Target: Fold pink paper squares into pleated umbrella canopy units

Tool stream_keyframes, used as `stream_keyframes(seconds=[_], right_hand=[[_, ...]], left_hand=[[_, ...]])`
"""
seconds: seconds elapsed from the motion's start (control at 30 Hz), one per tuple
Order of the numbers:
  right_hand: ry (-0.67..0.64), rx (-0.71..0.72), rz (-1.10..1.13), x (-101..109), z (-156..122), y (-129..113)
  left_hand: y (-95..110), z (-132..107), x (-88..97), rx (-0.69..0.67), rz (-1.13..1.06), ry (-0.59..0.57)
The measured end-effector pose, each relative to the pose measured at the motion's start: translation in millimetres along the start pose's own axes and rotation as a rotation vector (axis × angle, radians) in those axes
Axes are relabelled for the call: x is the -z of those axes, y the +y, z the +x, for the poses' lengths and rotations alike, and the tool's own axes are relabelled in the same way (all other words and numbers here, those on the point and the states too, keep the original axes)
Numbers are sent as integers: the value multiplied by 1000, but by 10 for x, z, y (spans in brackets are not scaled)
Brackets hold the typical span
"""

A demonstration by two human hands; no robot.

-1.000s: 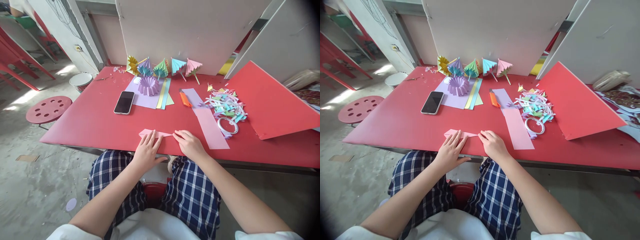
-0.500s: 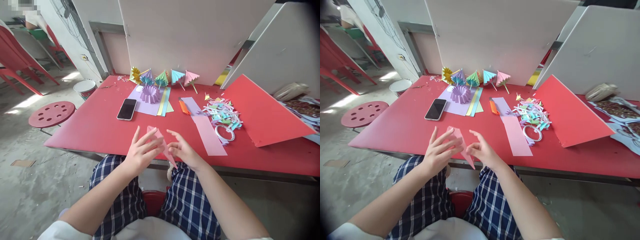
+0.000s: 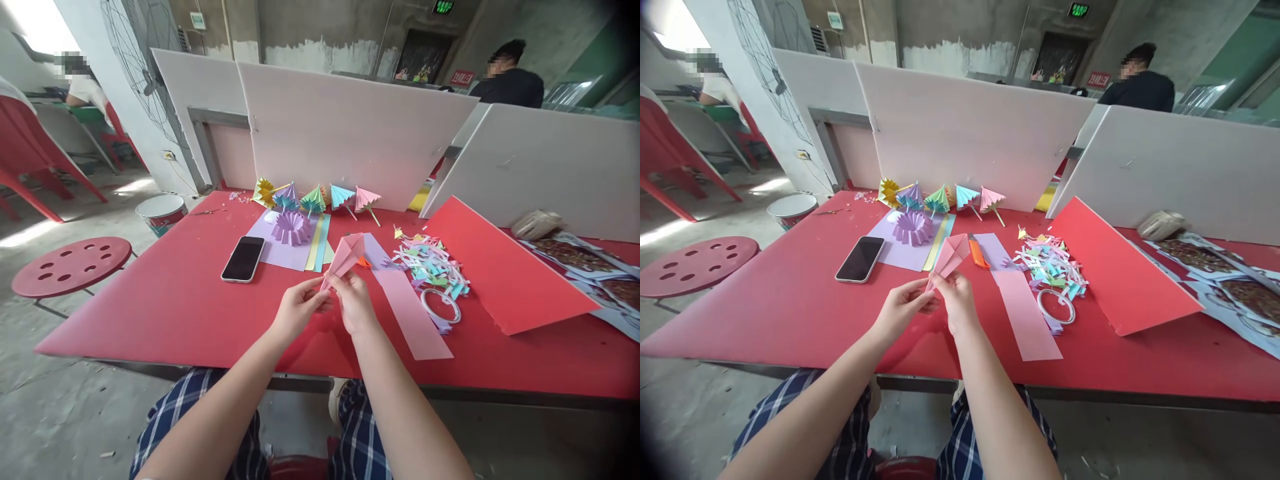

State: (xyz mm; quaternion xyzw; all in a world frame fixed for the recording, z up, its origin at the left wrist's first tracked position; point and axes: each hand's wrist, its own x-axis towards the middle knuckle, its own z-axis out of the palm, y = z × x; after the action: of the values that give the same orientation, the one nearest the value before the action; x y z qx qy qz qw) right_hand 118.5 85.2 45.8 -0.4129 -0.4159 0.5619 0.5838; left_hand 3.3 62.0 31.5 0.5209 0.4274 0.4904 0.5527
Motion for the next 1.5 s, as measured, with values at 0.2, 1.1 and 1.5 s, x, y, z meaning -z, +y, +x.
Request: stream_keyframes(seconds=[0.2,1.1,1.5], right_hand=[[-18,-44,223,135,55,40],[-240,671,-997,320,18,-94],[-357,572,-1078,359,22,-74]], left_hand=[[-86,7,68,63,67,-48],[-18,-13,238,-345,1194,107],[24,-26,290,-367,1140,85]])
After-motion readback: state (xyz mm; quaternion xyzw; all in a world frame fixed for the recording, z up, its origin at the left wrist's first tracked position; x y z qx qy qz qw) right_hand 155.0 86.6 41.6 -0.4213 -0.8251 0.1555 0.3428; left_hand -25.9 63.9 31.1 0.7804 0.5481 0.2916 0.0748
